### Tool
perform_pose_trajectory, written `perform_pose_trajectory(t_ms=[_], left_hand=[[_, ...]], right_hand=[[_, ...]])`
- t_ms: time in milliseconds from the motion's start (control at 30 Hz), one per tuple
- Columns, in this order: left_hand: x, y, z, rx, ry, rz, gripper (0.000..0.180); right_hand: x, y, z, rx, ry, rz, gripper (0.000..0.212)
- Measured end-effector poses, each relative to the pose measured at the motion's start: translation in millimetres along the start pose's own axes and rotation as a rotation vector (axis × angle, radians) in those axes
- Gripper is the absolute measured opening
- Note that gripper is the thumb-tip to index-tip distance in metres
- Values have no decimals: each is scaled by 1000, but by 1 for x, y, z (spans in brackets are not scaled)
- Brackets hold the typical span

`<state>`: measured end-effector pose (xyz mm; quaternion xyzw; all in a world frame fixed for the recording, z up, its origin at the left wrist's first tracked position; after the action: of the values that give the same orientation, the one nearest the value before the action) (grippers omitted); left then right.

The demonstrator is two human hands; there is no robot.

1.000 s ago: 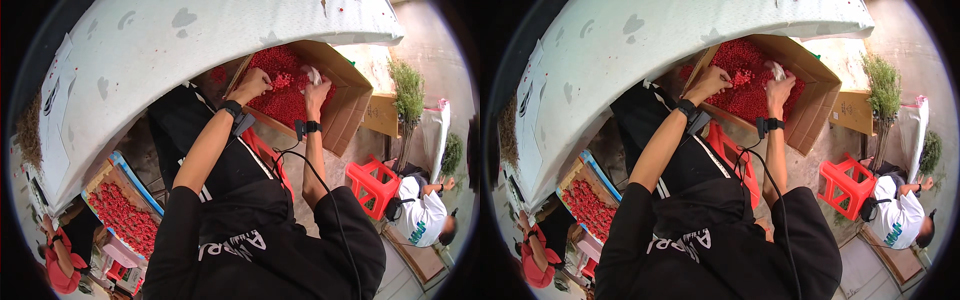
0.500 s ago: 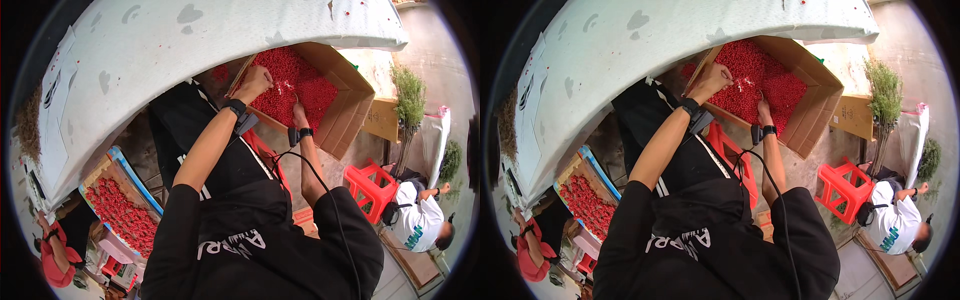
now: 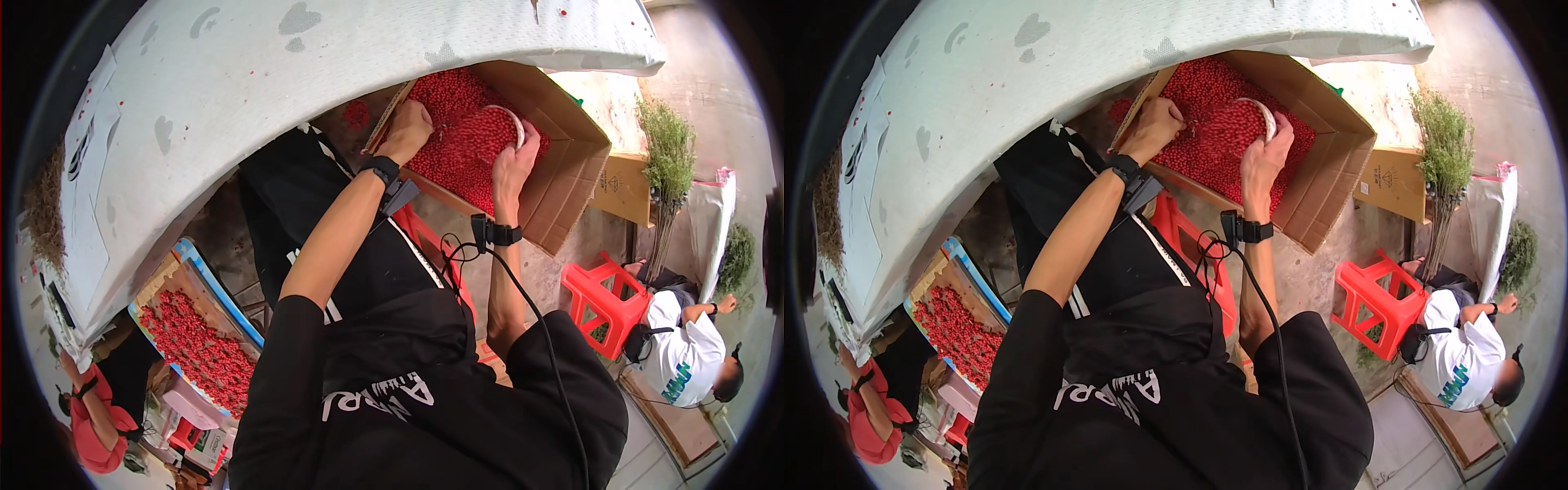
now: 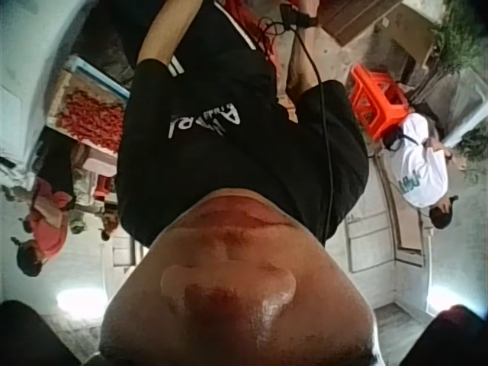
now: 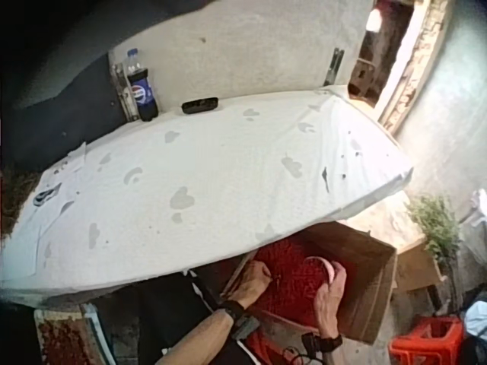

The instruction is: Assembling small red decorative elements onto plastic stems and arranging them on a tray.

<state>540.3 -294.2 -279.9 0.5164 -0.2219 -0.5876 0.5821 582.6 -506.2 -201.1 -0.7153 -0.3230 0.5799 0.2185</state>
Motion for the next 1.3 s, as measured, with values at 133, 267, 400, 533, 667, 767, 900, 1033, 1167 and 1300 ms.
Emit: perform_pose_trajectory(t_ms=[133, 267, 400, 533, 667, 767, 900, 1033, 1167, 1300], left_hand=[[-1, 0, 1, 7, -17, -43, 8], [-3, -1, 2, -14, -32, 1, 7], [-5, 3, 3, -27, -44, 87, 7], [-6, 9, 7, 41, -51, 80, 6], [-9, 8, 9, 71, -54, 62, 7], [-1, 19, 5, 103, -80, 110, 7], [0, 12, 7, 95, -117, 79, 9], [-7, 3, 9, 65, -116, 31, 11], [1, 8, 4, 67, -121, 15, 13], [1, 4, 2, 71, -103, -3, 13]], right_hand=[[1, -32, -2, -101, 74, 80, 46], [6, -29, -2, -61, 71, 96, 43], [12, 24, 1, -36, 93, 216, 46], [19, 113, 0, 240, 73, 385, 49], [42, 176, 13, 463, -8, 427, 46], [69, 237, 30, 431, -74, 375, 43], [107, 238, 55, 727, -374, -149, 39], [99, 158, 59, 841, -343, -530, 33], [46, 101, 19, 277, 14, -165, 31], [21, 19, -1, 31, 86, -16, 33]])
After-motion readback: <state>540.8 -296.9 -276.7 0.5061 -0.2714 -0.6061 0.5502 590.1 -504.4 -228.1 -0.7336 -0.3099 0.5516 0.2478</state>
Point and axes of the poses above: each hand's wrist, its own z-axis away from the middle knuckle, its own x-axis out of the palm, y = z × x, the point moved 5 cm from there along -z, towards the middle knuckle, and after that the axes turned 8 degrees about z, right-handed, at the moved point
